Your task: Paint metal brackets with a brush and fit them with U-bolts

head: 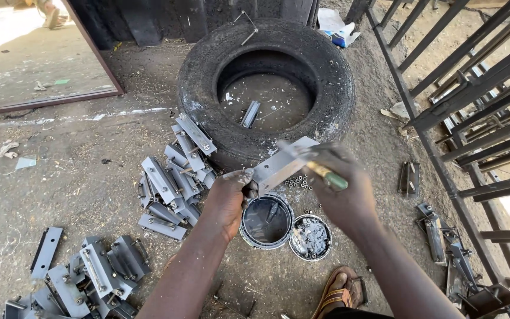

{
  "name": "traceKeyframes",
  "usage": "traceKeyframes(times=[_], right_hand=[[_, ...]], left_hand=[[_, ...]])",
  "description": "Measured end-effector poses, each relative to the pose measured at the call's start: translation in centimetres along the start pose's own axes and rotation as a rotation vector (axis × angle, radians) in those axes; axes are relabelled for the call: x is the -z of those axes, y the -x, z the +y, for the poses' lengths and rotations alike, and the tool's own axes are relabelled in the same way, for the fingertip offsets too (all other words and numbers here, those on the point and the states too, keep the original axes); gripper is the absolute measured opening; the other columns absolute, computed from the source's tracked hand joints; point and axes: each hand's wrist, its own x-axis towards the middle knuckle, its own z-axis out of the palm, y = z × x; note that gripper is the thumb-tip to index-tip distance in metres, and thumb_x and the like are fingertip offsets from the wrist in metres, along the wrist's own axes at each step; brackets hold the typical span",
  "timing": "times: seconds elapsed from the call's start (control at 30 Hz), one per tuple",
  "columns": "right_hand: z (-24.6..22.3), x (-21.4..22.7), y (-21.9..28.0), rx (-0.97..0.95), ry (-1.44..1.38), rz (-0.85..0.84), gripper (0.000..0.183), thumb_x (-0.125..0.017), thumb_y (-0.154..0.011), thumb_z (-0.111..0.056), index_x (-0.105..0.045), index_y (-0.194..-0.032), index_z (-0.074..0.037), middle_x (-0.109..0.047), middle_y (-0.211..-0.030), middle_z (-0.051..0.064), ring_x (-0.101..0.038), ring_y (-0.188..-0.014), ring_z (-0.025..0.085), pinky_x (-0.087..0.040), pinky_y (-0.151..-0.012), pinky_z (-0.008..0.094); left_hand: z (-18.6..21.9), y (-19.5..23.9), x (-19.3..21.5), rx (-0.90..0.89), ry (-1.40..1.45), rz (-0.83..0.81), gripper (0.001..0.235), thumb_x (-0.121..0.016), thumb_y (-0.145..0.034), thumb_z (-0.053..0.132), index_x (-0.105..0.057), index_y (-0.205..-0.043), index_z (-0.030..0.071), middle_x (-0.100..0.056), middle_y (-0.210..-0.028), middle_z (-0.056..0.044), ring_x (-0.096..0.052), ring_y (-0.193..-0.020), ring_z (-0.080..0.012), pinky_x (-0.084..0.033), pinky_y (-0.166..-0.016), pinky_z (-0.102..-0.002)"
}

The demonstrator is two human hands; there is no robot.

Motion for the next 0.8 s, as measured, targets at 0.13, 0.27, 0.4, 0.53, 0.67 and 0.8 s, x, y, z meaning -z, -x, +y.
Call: traceKeyframes(times=[0.13, 0.27, 0.4, 0.53, 0.67, 0.8], right_hand=[[1.3, 0.1, -0.2, 0.063, -0.237, -0.084, 0.02, -0.069, -0.089, -0.003, -0.072, -0.109, -0.004, -0.076, -0.102, 0.021, -0.073, -0.08, 0.03, -0.063, -0.079, 0.046], [3.5, 1.3, -1.3, 0.07, -0.597, -0.139, 0.022, -0.066, -0.089, 0.001, -0.068, -0.111, 0.0, -0.073, -0.105, 0.022, -0.069, -0.087, 0.027, -0.06, -0.082, 0.041], [4.3, 1.0, -0.9, 0.002, -0.657, -0.291, 0.021, -0.07, -0.085, 0.0, -0.07, -0.105, 0.0, -0.073, -0.105, 0.022, -0.069, -0.089, 0.028, -0.061, -0.08, 0.042], [4.0, 2.0, -2.7, -0.012, -0.525, -0.276, 0.022, -0.065, -0.088, 0.003, -0.068, -0.109, 0.006, -0.071, -0.107, 0.026, -0.067, -0.088, 0.032, -0.059, -0.081, 0.044], [2.2, 4.0, -3.7, 0.035, -0.244, 0.01, 0.023, -0.056, -0.097, 0.004, -0.06, -0.119, 0.009, -0.065, -0.113, 0.025, -0.06, -0.087, 0.028, -0.054, -0.088, 0.043], [-1.3, 2.7, -1.6, 0.079, -0.071, 0.123, 0.017, -0.069, -0.097, -0.003, -0.063, -0.112, 0.003, -0.067, -0.099, 0.019, -0.06, -0.077, 0.024, -0.053, -0.08, 0.039]], left_hand=[[-2.0, -1.8, 1.1, 0.108, 0.179, 0.034, 0.019, -0.064, -0.093, 0.021, -0.069, -0.097, 0.004, -0.062, -0.069, -0.005, -0.056, -0.057, -0.0171, -0.034, -0.052, -0.029], [-1.2, -2.1, 1.2, 0.161, 0.254, -0.009, 0.017, -0.066, -0.091, 0.027, -0.065, -0.092, 0.01, -0.054, -0.068, -0.001, -0.051, -0.055, -0.0164, -0.033, -0.052, -0.031], [4.3, 2.5, -1.5, 0.164, 0.25, -0.098, 0.016, -0.062, -0.095, 0.028, -0.061, -0.091, 0.013, -0.046, -0.068, 0.003, -0.045, -0.056, -0.0149, -0.031, -0.056, -0.033], [0.3, -0.9, 0.7, 0.169, 0.268, -0.145, 0.013, -0.058, -0.096, 0.025, -0.058, -0.091, 0.013, -0.039, -0.068, 0.006, -0.043, -0.06, -0.0116, -0.03, -0.059, -0.03], [0.9, -0.4, 0.6, 0.176, 0.314, -0.159, 0.014, -0.057, -0.098, 0.023, -0.056, -0.09, 0.012, -0.036, -0.068, 0.006, -0.042, -0.06, -0.0125, -0.031, -0.061, -0.031], [0.6, -1.1, 0.6, 0.183, 0.376, -0.141, 0.017, -0.059, -0.098, 0.025, -0.051, -0.087, 0.015, -0.037, -0.068, 0.006, -0.042, -0.059, -0.015, -0.033, -0.063, -0.034]])
